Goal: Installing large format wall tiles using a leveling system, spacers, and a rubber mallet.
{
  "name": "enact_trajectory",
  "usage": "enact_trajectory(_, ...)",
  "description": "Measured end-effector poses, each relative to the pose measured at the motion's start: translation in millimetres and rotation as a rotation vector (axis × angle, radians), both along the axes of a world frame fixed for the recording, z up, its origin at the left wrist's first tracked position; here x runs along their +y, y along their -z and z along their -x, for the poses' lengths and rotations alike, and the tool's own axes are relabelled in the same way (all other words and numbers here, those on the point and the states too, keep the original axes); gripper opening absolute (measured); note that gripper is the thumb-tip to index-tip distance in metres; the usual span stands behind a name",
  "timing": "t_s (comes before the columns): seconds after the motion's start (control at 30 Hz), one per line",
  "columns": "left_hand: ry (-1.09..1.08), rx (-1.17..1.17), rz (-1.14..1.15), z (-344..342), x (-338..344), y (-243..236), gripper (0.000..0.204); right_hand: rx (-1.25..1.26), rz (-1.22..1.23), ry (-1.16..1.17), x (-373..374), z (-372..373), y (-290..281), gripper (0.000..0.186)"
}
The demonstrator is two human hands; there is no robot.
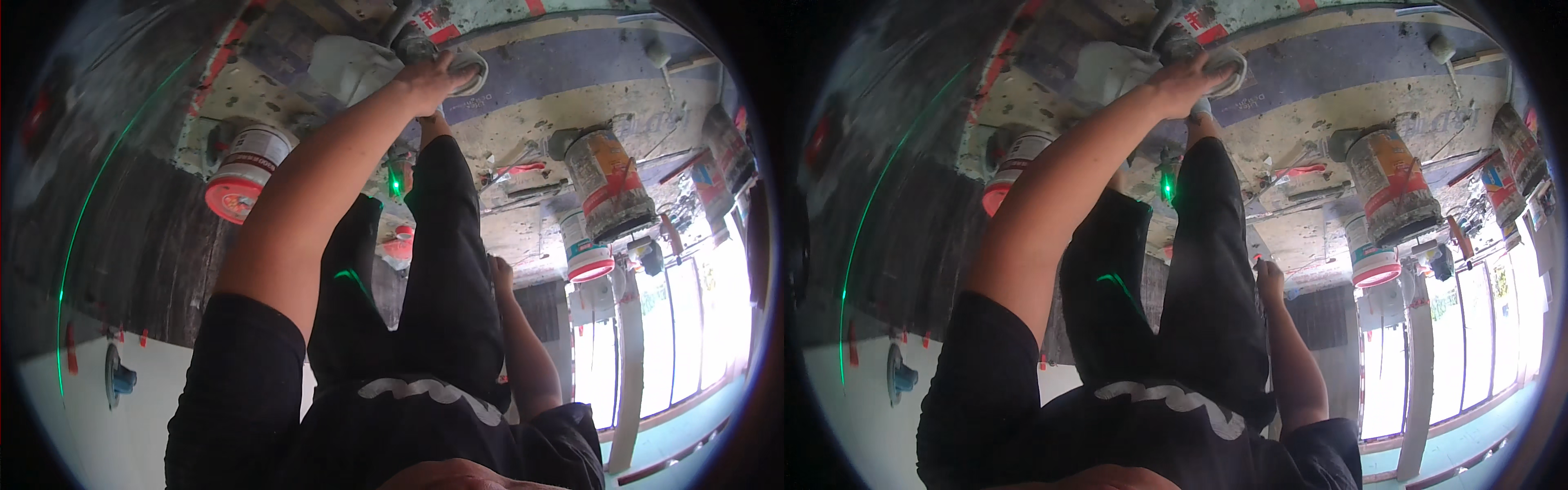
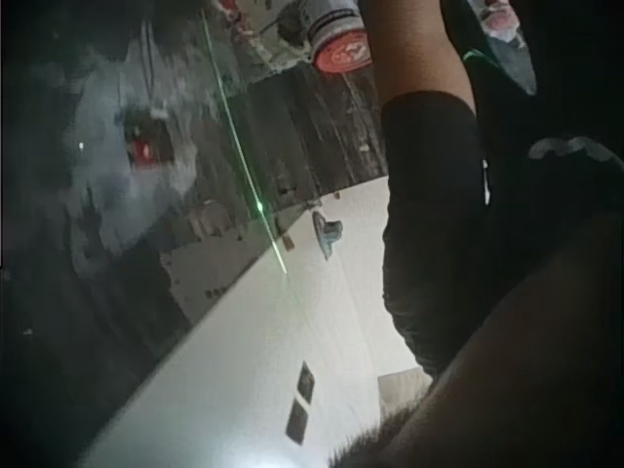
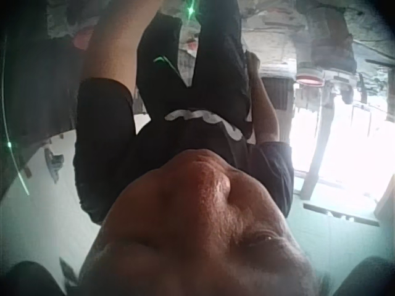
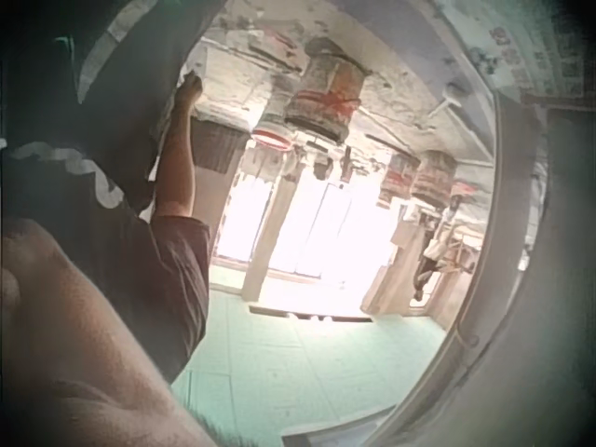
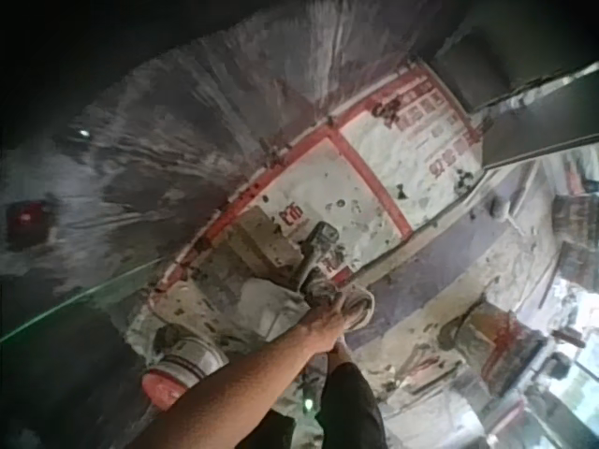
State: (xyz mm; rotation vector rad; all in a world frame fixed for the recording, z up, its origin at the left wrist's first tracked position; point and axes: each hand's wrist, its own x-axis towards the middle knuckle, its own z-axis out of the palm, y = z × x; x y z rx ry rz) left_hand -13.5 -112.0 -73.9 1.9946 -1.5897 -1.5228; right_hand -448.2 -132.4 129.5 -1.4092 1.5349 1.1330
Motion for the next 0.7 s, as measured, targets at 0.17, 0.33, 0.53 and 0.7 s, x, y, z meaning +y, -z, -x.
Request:
enact_trajectory(0.17,0.203,-0.055,-0.059,70,26,69,0.074,0.114,-0.091,0.038,27,36,18,0.036)
enact_trajectory(0.33,0.301,-0.221,-0.106,113,38,68,0.057,-0.065,-0.131,0.203,50,67,10,0.032)
enact_trajectory(0.53,0.293,-0.467,-0.196,138,61,71,0.038,-0.002,-0.054,-0.036,18,15,16,0.020)
enact_trajectory(0.7,0.420,-0.470,-0.099,161,73,76,0.032,0.025,-0.008,-0.159,-14,14,-2,0.019)
